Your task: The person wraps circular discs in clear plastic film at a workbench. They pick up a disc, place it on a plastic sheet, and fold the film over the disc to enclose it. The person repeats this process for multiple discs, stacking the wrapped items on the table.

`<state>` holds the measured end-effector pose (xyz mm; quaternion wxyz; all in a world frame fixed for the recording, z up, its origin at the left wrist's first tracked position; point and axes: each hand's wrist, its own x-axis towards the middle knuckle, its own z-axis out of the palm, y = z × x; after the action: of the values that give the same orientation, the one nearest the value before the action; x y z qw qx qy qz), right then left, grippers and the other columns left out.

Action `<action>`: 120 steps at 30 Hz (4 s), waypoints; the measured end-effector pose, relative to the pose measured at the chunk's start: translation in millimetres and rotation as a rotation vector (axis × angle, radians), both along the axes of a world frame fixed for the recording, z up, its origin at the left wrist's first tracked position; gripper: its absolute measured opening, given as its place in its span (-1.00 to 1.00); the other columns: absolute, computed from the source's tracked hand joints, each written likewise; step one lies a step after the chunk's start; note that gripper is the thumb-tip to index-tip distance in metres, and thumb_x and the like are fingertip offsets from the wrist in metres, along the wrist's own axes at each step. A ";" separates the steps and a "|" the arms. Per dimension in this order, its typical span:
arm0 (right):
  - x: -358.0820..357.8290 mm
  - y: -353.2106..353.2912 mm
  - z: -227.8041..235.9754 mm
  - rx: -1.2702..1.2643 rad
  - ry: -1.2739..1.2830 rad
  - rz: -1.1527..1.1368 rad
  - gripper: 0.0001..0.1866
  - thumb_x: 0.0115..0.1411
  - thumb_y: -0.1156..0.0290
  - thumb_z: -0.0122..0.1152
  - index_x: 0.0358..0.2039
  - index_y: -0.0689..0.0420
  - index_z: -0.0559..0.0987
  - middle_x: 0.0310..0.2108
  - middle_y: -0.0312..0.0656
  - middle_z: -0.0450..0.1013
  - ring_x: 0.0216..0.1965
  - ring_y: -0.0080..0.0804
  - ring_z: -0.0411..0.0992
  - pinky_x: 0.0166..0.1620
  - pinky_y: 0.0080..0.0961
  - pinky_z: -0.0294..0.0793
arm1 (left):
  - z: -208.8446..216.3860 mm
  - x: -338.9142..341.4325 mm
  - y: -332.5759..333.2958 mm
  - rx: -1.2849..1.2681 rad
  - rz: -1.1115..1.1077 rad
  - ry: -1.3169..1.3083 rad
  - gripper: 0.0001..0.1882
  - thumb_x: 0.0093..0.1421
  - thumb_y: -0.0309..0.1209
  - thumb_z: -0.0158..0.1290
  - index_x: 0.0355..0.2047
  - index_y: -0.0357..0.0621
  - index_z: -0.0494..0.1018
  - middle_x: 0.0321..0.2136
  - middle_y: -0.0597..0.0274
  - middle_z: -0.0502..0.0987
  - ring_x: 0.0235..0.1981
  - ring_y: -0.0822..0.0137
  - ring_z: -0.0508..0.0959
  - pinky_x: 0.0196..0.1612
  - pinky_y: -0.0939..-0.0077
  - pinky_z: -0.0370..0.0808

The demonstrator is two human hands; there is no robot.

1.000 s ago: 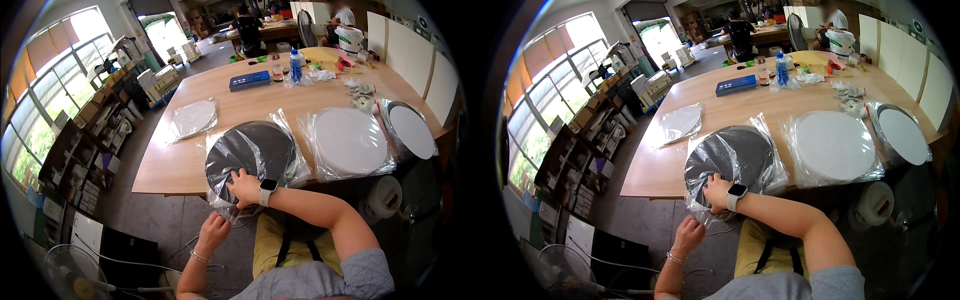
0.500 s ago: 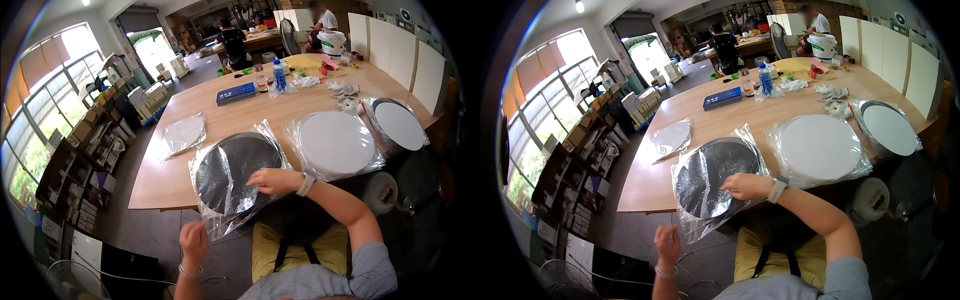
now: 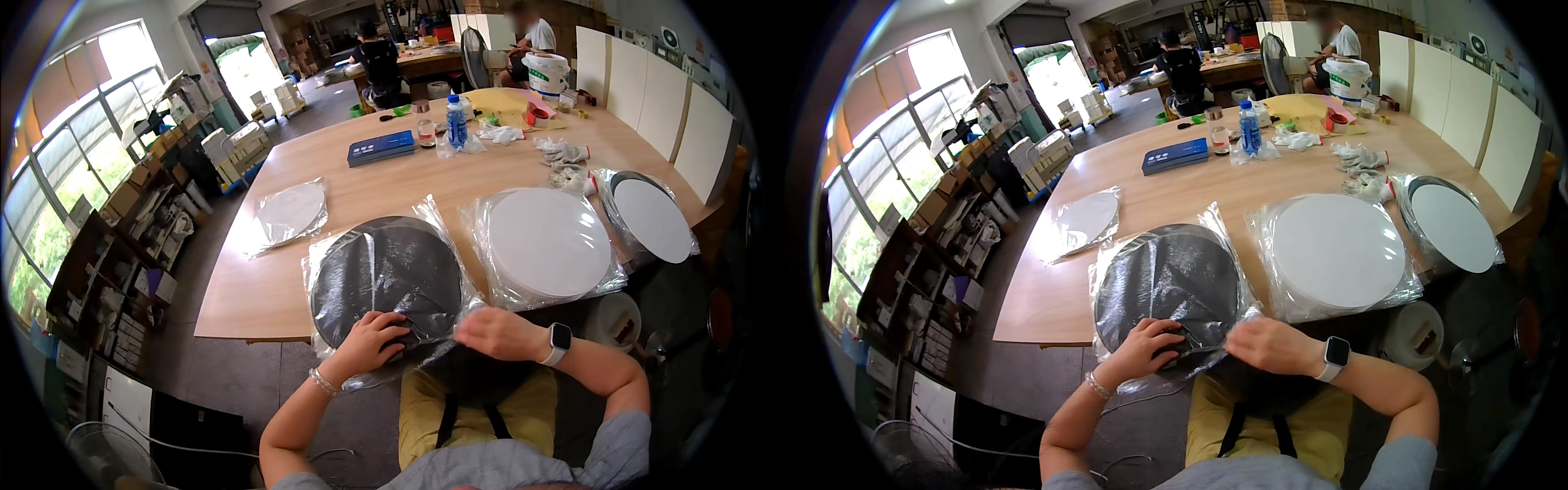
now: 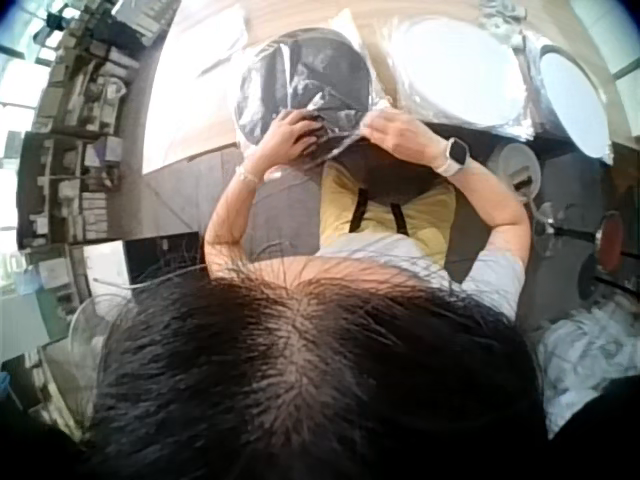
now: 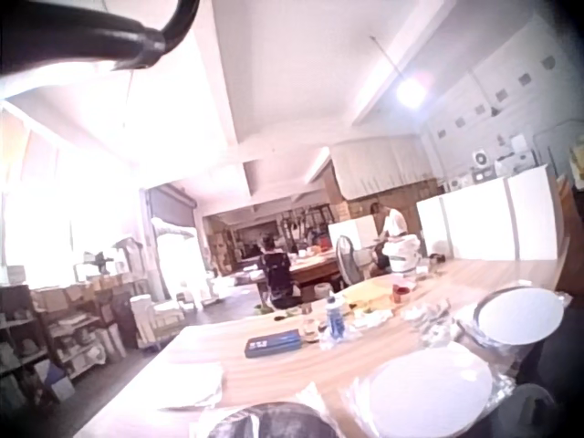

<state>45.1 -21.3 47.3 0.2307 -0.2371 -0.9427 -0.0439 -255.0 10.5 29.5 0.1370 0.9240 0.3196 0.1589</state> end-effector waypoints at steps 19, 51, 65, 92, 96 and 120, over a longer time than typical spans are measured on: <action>22.3 12.8 -9.7 0.039 0.042 -0.125 -0.96 0.00 0.47 0.09 -0.49 0.12 0.49 -0.37 -0.28 0.46 -0.32 -0.36 0.40 -0.25 -0.49 0.47 | -3.6 16.9 -7.5 0.180 0.107 0.099 -0.38 -0.14 -0.02 0.26 -0.06 0.01 0.46 0.07 0.31 0.35 0.04 0.10 0.31 0.06 0.13 0.24; -38.5 -7.4 -36.9 -0.225 0.322 -0.391 -0.28 0.05 0.55 0.02 0.26 0.29 0.09 -0.14 0.01 0.37 -0.40 -0.27 0.51 -0.35 -0.48 0.54 | 1.2 44.4 -37.3 0.293 -0.183 -0.098 -0.78 0.04 -0.48 0.15 -0.29 -0.28 0.45 -0.20 0.03 0.50 -0.24 0.05 0.54 -0.19 0.24 0.50; -33.3 1.2 -52.7 -0.334 0.431 -0.379 -0.47 0.10 0.60 -0.10 0.11 0.50 0.21 0.00 0.29 0.30 -0.08 -0.08 0.45 -0.15 -0.46 0.52 | -1.7 59.0 -8.6 0.131 0.240 -0.045 -0.84 0.10 -0.39 0.15 -0.32 -0.16 0.53 -0.37 0.17 0.58 -0.47 0.11 0.58 -0.35 0.32 0.52; -37.1 -3.8 -60.5 -0.312 0.505 -0.337 -0.56 0.05 0.58 -0.02 0.00 0.36 0.42 0.03 0.00 0.37 -0.12 -0.19 0.42 -0.01 -0.46 0.41 | -5.3 53.4 -4.6 0.137 0.306 -0.155 -0.79 0.14 -0.56 0.04 -0.20 -0.27 0.50 -0.26 0.03 0.58 -0.35 0.16 0.59 -0.25 0.41 0.52; -36.9 -2.5 -61.3 -0.303 0.547 -0.331 -0.55 0.06 0.59 -0.04 0.02 0.36 0.41 0.06 -0.01 0.35 -0.11 -0.20 0.42 -0.01 -0.47 0.42 | 2.1 64.3 -8.9 0.148 0.215 -0.081 -0.79 0.12 -0.55 0.07 -0.20 -0.25 0.48 -0.23 -0.04 0.55 -0.32 0.01 0.59 -0.28 0.32 0.54; -19.8 -2.3 -51.3 -0.405 0.610 -0.303 -0.58 0.03 0.65 0.01 -0.05 0.45 0.39 -0.14 0.11 0.42 -0.20 -0.09 0.49 -0.16 -0.44 0.52 | 12.3 70.0 -1.0 0.000 0.329 0.152 -0.72 -0.02 -0.28 0.28 -0.34 -0.14 0.53 -0.26 0.04 0.57 -0.38 0.11 0.57 -0.35 0.36 0.51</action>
<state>25.3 -23.6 -4.0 0.4398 -0.4166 -0.7745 0.1820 -185.0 9.5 41.7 0.0847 0.8685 0.4760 0.1089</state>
